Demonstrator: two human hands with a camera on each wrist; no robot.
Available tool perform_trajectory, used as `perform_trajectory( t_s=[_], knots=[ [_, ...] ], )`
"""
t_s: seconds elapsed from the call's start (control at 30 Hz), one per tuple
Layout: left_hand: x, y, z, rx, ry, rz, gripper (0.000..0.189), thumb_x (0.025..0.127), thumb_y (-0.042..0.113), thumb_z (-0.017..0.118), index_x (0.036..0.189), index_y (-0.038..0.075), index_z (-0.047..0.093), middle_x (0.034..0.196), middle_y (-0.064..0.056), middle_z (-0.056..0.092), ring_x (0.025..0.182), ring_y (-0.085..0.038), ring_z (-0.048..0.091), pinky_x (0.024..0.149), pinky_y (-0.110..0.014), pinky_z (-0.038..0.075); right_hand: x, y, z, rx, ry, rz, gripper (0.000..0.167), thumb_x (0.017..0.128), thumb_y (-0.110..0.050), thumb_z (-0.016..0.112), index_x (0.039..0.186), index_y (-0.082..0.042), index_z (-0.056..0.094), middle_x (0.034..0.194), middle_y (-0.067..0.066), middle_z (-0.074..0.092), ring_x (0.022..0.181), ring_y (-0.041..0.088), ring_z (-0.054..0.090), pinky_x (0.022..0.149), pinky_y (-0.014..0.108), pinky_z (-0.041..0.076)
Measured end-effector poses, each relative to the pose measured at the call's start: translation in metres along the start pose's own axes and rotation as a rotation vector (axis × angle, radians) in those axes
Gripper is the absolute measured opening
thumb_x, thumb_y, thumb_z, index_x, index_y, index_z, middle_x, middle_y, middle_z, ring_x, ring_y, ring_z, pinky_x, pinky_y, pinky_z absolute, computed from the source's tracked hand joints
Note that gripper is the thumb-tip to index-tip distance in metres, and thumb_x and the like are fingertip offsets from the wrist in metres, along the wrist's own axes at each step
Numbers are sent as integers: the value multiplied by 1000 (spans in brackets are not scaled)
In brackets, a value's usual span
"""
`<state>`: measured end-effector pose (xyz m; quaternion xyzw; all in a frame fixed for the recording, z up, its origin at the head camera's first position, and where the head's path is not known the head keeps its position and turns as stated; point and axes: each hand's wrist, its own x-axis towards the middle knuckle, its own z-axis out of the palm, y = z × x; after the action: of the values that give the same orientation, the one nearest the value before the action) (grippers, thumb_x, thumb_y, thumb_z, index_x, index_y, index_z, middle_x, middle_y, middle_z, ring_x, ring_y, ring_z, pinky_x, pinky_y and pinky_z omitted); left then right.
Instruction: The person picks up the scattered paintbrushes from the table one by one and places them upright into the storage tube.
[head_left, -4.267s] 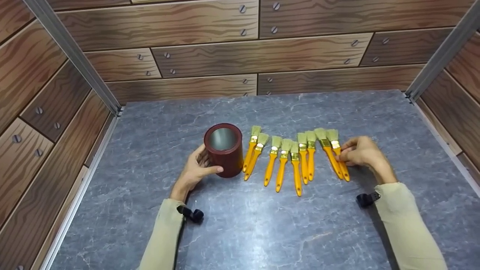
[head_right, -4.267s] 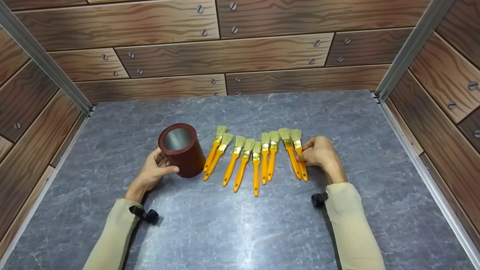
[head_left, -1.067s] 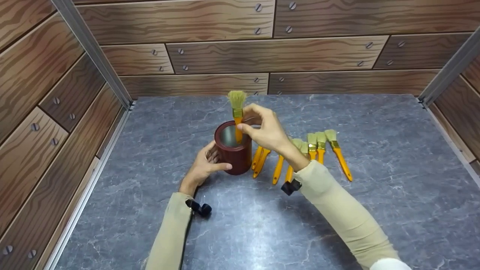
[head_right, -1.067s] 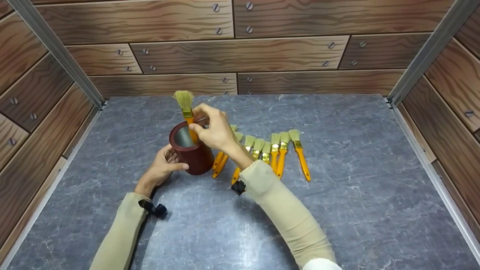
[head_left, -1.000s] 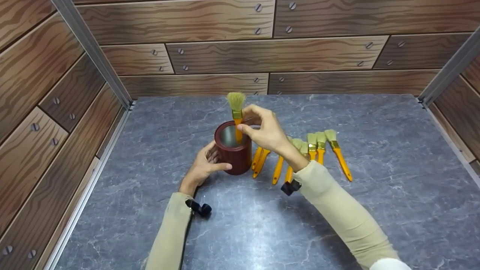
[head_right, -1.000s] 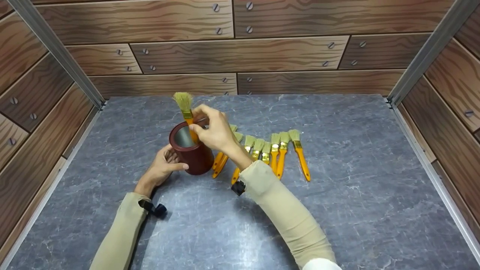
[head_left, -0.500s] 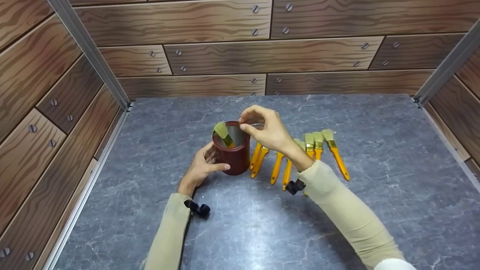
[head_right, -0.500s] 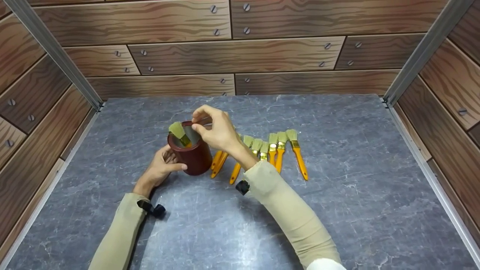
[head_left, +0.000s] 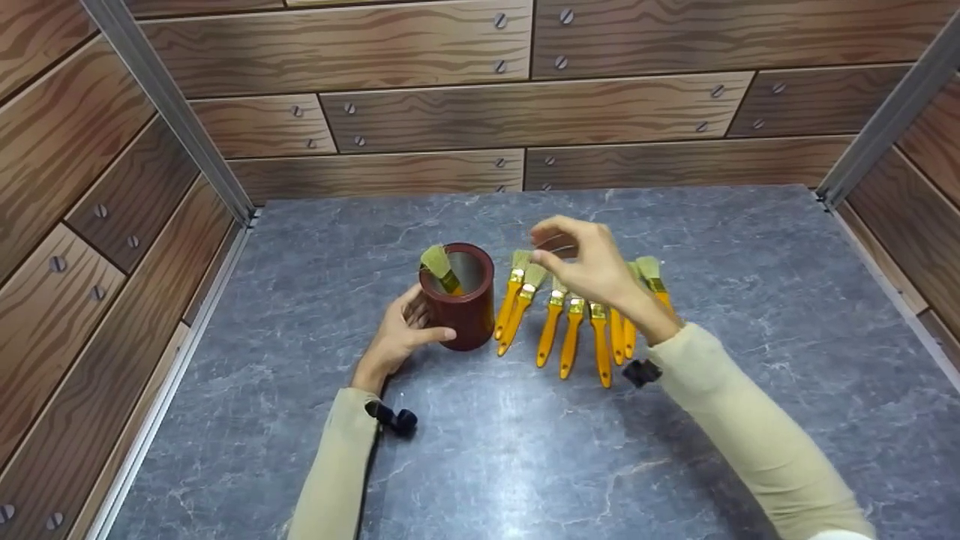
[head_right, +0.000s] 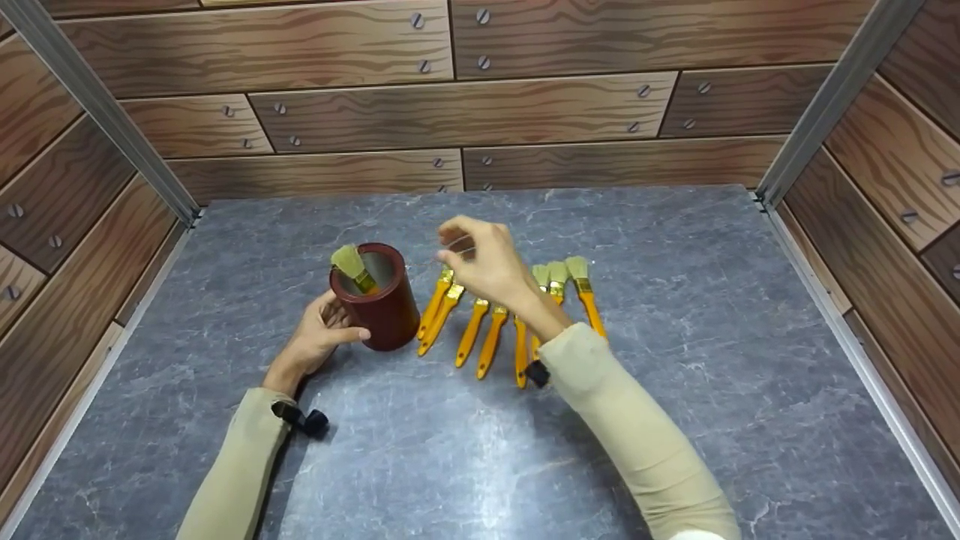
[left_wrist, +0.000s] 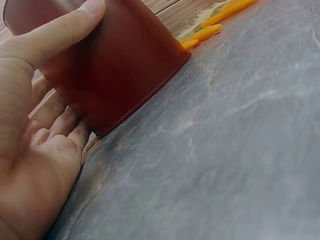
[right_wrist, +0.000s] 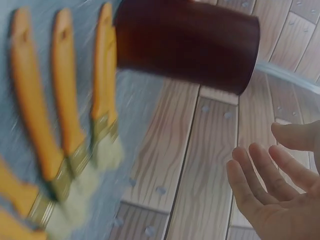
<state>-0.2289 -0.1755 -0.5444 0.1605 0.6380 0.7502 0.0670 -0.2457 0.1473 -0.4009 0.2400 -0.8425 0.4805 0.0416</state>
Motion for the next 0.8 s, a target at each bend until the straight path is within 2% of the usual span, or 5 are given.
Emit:
perform_trajectory(
  t_s=[0.23,0.37,0.53,0.8],
  knots=[
    [0,0,1,-14,7,-8,101,77,2,96,163,6,42,161,-14,53,153,-27,47,128,-34,39,-13,26,-29,-101,2,37,28,98,-3,75,125,4,71,121,24,75,106,36,75,96,50,65],
    [1,1,0,-19,-2,-7,98,79,-2,93,162,7,43,161,-14,53,153,-26,48,128,-35,39,-21,41,-46,-168,-2,45,28,99,-4,75,125,5,71,119,26,75,105,40,75,95,54,64],
    [1,2,0,-13,4,-4,98,79,-3,93,163,9,43,161,-13,54,152,-26,48,128,-36,40,-32,58,-66,-249,-30,97,31,99,-8,76,127,4,70,121,26,73,105,42,75,93,56,65],
    [1,1,0,1,-2,-31,102,79,1,94,165,11,39,164,-12,49,156,-26,43,131,-35,35,-47,83,-82,-335,-58,131,31,98,-8,76,124,7,71,114,27,74,100,43,76,86,56,66]
  ],
)
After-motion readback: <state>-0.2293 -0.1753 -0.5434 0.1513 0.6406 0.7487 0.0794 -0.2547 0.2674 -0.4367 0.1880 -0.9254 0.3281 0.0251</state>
